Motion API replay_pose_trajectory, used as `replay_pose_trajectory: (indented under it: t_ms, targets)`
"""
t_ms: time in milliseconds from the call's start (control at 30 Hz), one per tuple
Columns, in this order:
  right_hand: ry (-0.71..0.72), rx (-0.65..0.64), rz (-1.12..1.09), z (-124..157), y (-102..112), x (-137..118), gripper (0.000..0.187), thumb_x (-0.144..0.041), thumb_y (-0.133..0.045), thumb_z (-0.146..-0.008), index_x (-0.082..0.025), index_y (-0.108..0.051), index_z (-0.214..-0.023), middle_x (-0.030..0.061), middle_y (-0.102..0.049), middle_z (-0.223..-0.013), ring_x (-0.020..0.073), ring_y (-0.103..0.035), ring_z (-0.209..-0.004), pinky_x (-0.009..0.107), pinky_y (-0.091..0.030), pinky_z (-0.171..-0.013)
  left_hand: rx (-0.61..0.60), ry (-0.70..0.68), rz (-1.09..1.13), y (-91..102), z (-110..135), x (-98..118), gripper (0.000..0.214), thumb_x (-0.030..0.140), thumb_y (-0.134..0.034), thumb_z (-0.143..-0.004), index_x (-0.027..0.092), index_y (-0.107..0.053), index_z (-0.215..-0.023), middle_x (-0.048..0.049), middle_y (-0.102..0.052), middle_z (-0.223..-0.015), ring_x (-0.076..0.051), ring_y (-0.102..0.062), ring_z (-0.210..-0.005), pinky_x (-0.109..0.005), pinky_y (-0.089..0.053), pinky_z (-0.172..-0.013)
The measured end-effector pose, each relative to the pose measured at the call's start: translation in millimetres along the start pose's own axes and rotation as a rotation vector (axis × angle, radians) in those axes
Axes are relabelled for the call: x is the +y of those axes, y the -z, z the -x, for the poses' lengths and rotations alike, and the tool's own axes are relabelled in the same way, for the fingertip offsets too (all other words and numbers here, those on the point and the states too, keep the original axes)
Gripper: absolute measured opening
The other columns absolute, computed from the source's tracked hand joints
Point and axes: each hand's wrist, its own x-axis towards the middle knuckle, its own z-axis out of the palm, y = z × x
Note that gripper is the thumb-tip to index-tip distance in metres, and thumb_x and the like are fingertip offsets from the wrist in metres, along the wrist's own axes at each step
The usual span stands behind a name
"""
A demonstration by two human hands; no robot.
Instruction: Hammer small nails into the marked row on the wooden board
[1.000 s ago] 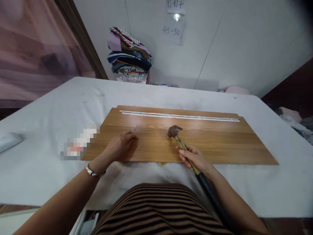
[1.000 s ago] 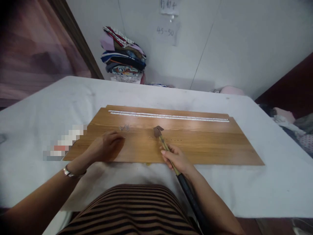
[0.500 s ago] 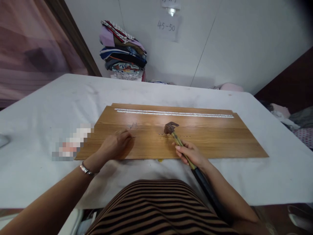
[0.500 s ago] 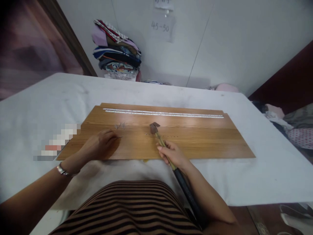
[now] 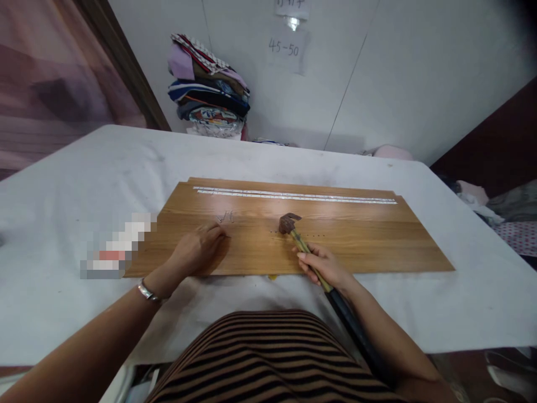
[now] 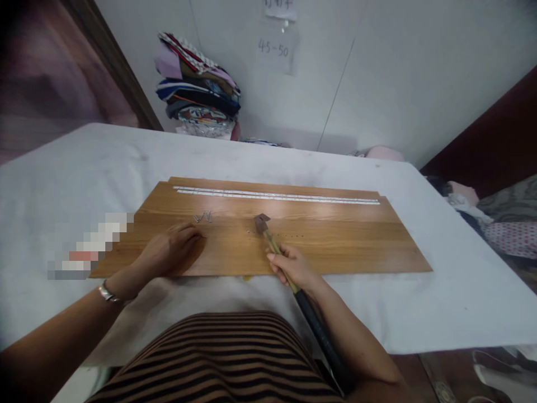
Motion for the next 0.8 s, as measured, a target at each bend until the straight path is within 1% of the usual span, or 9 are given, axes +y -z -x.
replay_pose_trajectory:
  t_ms: [167,300,400,567,700,800]
  targets:
    - [0.027,0.004,-0.009,1.2,1.4,0.3,0.04,-0.046,-0.066,-0.076,-0.015,-0.057,-0.1,-0.0078,-0.052,-0.056,0.0036,-0.037,-0.032,0.017,-0.025,-0.032,0.002,-0.026,0.016,-1.6,0.0,-3.0,0.031,0.03,-0.036,-0.094,0.021,-0.065,-0.095,-0.0082,-0.064,-0.104,-0.023,-0.063,-0.09,-0.034,-0.049,-0.077]
    - [0.015,0.004,-0.002,0.3,1.2,1.0,0.04,-0.046,-0.067,-0.075,-0.015,-0.058,-0.098,-0.0079,-0.052,-0.055,0.0036,-0.036,-0.032,0.017,-0.024,-0.031,-0.007,-0.018,-0.007,-2.6,-0.5,-3.0,0.031,0.027,-0.035,-0.094,0.02,-0.065,-0.094,-0.0084,-0.064,-0.102,-0.022,-0.063,-0.088,-0.033,-0.048,-0.075]
    - [0.014,0.006,-0.002,0.5,0.7,0.9,0.041,-0.046,-0.067,-0.074,-0.015,-0.057,-0.098,-0.008,-0.051,-0.055,0.0035,-0.036,-0.032,0.017,-0.024,-0.031,-0.007,-0.015,-0.027,-4.7,-0.7,-3.3,0.031,0.026,-0.034,-0.095,0.019,-0.065,-0.095,-0.009,-0.064,-0.103,-0.023,-0.063,-0.09,-0.034,-0.048,-0.076]
    - [0.029,0.01,0.003,2.3,1.1,-1.6,0.04,-0.046,-0.067,-0.074,-0.015,-0.057,-0.098,-0.0079,-0.052,-0.055,0.0033,-0.036,-0.032,0.017,-0.025,-0.032,0.048,-0.019,0.043,-7.0,0.7,-2.8,0.032,0.031,-0.036,-0.095,0.022,-0.066,-0.102,-0.0097,-0.064,-0.109,-0.025,-0.063,-0.093,-0.037,-0.049,-0.079]
    - [0.006,-0.002,-0.008,0.9,1.4,1.5,0.043,-0.047,-0.067,-0.073,-0.015,-0.056,-0.1,-0.0083,-0.052,-0.055,0.0037,-0.036,-0.032,0.017,-0.024,-0.031,0.088,0.001,0.082,-9.6,1.5,3.3,0.035,0.037,-0.037,-0.095,0.022,-0.068,-0.1,-0.0096,-0.065,-0.108,-0.023,-0.062,-0.094,-0.037,-0.05,-0.083]
    - [-0.005,-0.005,-0.014,0.3,1.0,2.9,0.044,-0.047,-0.067,-0.074,-0.015,-0.056,-0.101,-0.0085,-0.052,-0.055,0.0036,-0.036,-0.032,0.017,-0.024,-0.031,0.109,-0.019,0.081,-14.1,2.4,9.1,0.035,0.037,-0.038,-0.095,0.022,-0.068,-0.102,-0.0087,-0.065,-0.107,-0.023,-0.062,-0.096,-0.036,-0.05,-0.085]
